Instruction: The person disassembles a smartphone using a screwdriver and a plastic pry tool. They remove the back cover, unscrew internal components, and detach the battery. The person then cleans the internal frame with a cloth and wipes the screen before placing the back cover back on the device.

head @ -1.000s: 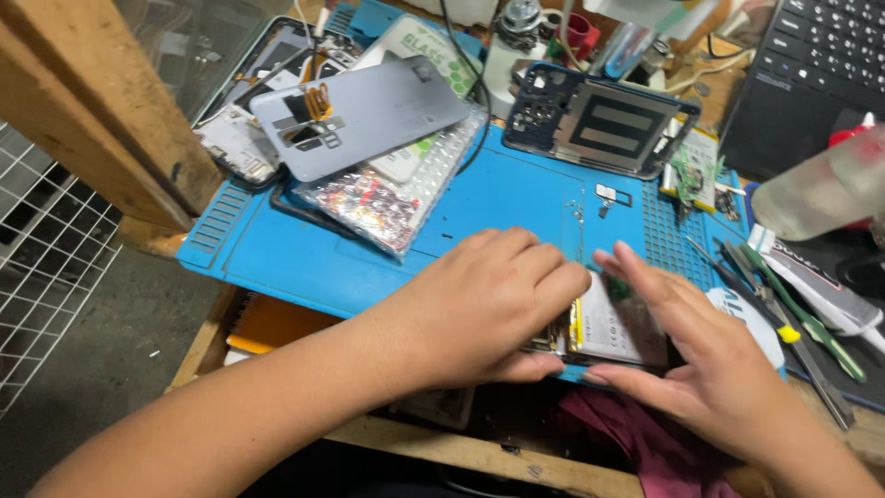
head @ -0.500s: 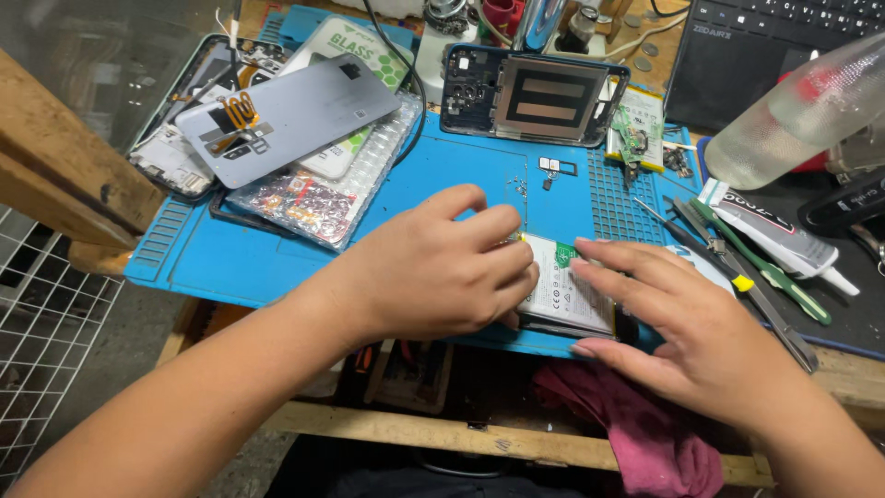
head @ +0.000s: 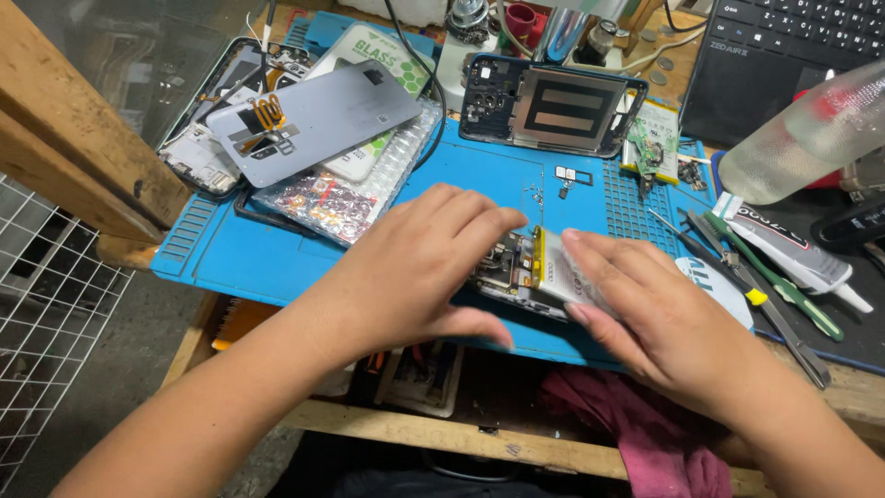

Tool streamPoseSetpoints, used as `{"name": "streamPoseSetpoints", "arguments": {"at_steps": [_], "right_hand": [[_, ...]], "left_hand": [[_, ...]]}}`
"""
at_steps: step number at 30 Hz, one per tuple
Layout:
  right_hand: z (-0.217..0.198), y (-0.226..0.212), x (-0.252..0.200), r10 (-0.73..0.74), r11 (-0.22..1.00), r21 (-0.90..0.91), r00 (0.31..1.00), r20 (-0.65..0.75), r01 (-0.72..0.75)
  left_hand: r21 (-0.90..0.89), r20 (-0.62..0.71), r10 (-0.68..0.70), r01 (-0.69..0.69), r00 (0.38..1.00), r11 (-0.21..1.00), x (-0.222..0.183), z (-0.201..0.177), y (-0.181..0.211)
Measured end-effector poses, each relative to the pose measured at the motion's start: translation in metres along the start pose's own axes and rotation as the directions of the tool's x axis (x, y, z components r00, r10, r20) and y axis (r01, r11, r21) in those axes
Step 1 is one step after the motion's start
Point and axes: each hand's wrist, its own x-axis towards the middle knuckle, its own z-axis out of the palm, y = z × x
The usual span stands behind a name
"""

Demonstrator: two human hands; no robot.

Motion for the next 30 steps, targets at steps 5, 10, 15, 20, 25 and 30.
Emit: {"name": "streamPoseSetpoints", "arguments": {"at_steps": [5,10,15,20,25,30], "right_hand": [[-0.003,0.006,-0.001,0.097,0.988,0.121,0.995,0.018,-0.098],[-0.006,0.001,-0.015,0.229,0.925,0.320,0.973,-0.037,-0.205],[0.010,-0.016,-0.019,0.272,0.892,0.416,0.946,-0.178,-0.178],[0.021,-0.027,-0.022,0.307,0.859,0.491,0.913,-0.270,-0.144],[0.035,-0.031,-0.026,0.455,0.560,0.823,0.866,-0.207,-0.098],[0.042,-0.033,-0.024,0.337,0.486,0.864,0.883,-0.326,0.134]], "left_hand": [[0.063,-0.056,-0.175,0.178,0.983,0.982,-0.004,0.001,0.006],[-0.406,-0.204,-0.499,0.391,0.842,0.826,-0.001,0.021,0.018],[-0.863,-0.071,-0.506,0.201,0.860,0.463,0.001,0.062,0.041],[-0.755,-0.069,-0.343,0.176,0.937,0.632,0.005,0.082,0.046],[-0.690,-0.138,-0.249,0.088,0.959,0.719,0.016,0.069,0.052],[-0.673,-0.131,-0.138,0.014,0.982,0.740,0.024,0.051,0.055]]}}
